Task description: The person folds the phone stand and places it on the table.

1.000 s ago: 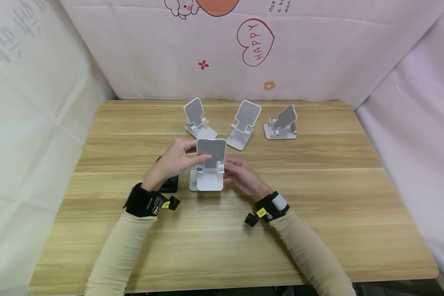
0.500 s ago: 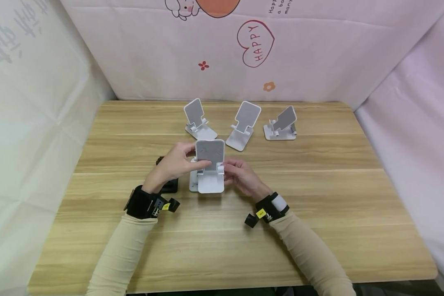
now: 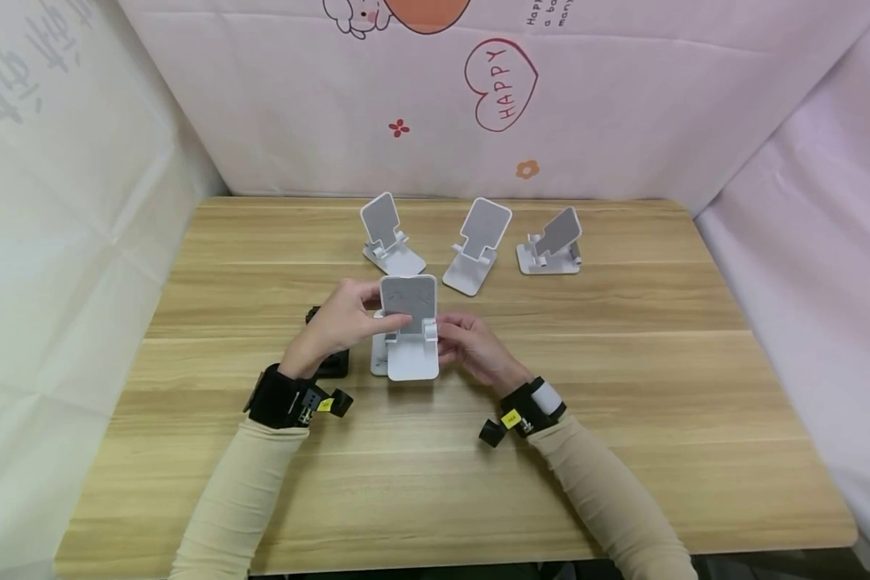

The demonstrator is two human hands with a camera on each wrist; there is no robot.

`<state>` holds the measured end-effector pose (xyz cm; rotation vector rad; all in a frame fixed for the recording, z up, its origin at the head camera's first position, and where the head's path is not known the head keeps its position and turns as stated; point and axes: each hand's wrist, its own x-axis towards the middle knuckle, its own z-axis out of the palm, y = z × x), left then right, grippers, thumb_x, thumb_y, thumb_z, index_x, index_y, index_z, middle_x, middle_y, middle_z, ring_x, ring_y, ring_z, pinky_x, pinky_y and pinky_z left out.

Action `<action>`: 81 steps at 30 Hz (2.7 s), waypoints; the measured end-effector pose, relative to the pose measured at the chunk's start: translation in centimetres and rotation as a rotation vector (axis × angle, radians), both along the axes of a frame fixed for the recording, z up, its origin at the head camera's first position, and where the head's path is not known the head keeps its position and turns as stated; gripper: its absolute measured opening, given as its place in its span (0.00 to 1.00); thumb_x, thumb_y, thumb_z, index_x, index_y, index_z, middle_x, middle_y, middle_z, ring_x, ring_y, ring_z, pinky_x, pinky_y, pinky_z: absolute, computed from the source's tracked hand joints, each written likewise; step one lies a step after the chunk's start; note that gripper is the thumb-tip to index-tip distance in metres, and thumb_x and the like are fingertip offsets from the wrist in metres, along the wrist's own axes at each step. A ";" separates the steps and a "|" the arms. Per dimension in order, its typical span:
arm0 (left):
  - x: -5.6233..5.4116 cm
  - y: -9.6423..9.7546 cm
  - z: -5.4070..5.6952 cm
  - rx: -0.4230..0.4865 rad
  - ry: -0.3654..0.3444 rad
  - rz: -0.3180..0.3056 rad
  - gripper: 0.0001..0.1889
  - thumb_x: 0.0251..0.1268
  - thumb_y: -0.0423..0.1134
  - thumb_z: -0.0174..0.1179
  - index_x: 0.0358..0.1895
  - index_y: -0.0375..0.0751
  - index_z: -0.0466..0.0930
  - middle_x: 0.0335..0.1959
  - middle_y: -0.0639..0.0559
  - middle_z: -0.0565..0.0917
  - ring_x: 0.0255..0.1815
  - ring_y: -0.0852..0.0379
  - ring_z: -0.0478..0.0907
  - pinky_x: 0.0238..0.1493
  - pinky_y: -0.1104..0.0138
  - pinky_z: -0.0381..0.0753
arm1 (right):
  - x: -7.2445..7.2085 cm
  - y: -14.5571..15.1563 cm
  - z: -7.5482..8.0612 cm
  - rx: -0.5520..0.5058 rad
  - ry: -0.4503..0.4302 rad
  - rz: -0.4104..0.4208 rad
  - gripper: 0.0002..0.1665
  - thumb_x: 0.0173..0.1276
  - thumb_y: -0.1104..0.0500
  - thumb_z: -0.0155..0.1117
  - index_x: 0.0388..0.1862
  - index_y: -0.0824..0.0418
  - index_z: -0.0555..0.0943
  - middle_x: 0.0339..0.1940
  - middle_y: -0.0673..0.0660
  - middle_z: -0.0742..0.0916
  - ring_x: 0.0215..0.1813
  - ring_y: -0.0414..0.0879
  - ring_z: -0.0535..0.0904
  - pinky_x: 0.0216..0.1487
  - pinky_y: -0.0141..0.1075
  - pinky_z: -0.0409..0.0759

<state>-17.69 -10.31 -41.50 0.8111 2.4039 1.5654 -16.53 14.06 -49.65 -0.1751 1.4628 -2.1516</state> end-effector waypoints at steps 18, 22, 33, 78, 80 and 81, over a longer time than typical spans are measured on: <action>-0.1 0.1 -0.8 0.031 0.053 0.044 0.14 0.62 0.28 0.72 0.49 0.25 0.86 0.43 0.34 0.90 0.36 0.48 0.88 0.36 0.71 0.87 | 0.1 0.0 -0.3 0.022 0.007 0.017 0.14 0.81 0.67 0.48 0.48 0.60 0.83 0.34 0.54 0.91 0.31 0.41 0.88 0.34 0.32 0.89; -0.1 0.2 -1.0 0.052 0.075 0.055 0.14 0.61 0.27 0.72 0.49 0.25 0.86 0.43 0.34 0.90 0.36 0.48 0.88 0.35 0.71 0.88 | 0.1 0.0 -0.4 0.028 0.003 0.011 0.13 0.80 0.67 0.49 0.49 0.61 0.83 0.34 0.54 0.90 0.31 0.41 0.87 0.34 0.32 0.89; -0.2 0.3 -1.2 0.052 0.125 0.073 0.16 0.61 0.25 0.71 0.52 0.25 0.85 0.46 0.33 0.89 0.40 0.42 0.89 0.40 0.66 0.90 | 0.2 -0.2 0.0 0.031 -0.022 0.012 0.13 0.79 0.67 0.51 0.47 0.60 0.84 0.36 0.55 0.91 0.31 0.42 0.88 0.35 0.33 0.90; 1.4 1.8 1.3 -0.108 0.714 0.234 0.13 0.62 0.31 0.73 0.50 0.36 0.88 0.49 0.43 0.87 0.51 0.47 0.83 0.53 0.59 0.85 | 0.2 0.0 -0.3 0.110 -0.035 -0.040 0.11 0.81 0.64 0.53 0.50 0.64 0.82 0.37 0.55 0.90 0.33 0.42 0.87 0.37 0.33 0.90; 1.6 2.0 1.6 -0.150 0.754 0.246 0.10 0.63 0.31 0.73 0.47 0.37 0.90 0.44 0.45 0.87 0.47 0.48 0.82 0.50 0.59 0.84 | 0.2 0.1 -0.3 0.113 -0.031 -0.037 0.11 0.81 0.64 0.53 0.52 0.66 0.82 0.38 0.55 0.90 0.34 0.42 0.88 0.38 0.34 0.90; 1.7 2.1 1.8 -0.166 0.764 0.250 0.09 0.63 0.31 0.73 0.46 0.37 0.90 0.43 0.45 0.87 0.46 0.49 0.82 0.48 0.59 0.83 | 0.2 0.1 -0.4 0.115 -0.031 -0.036 0.11 0.81 0.64 0.53 0.52 0.66 0.81 0.39 0.55 0.90 0.34 0.42 0.88 0.38 0.34 0.90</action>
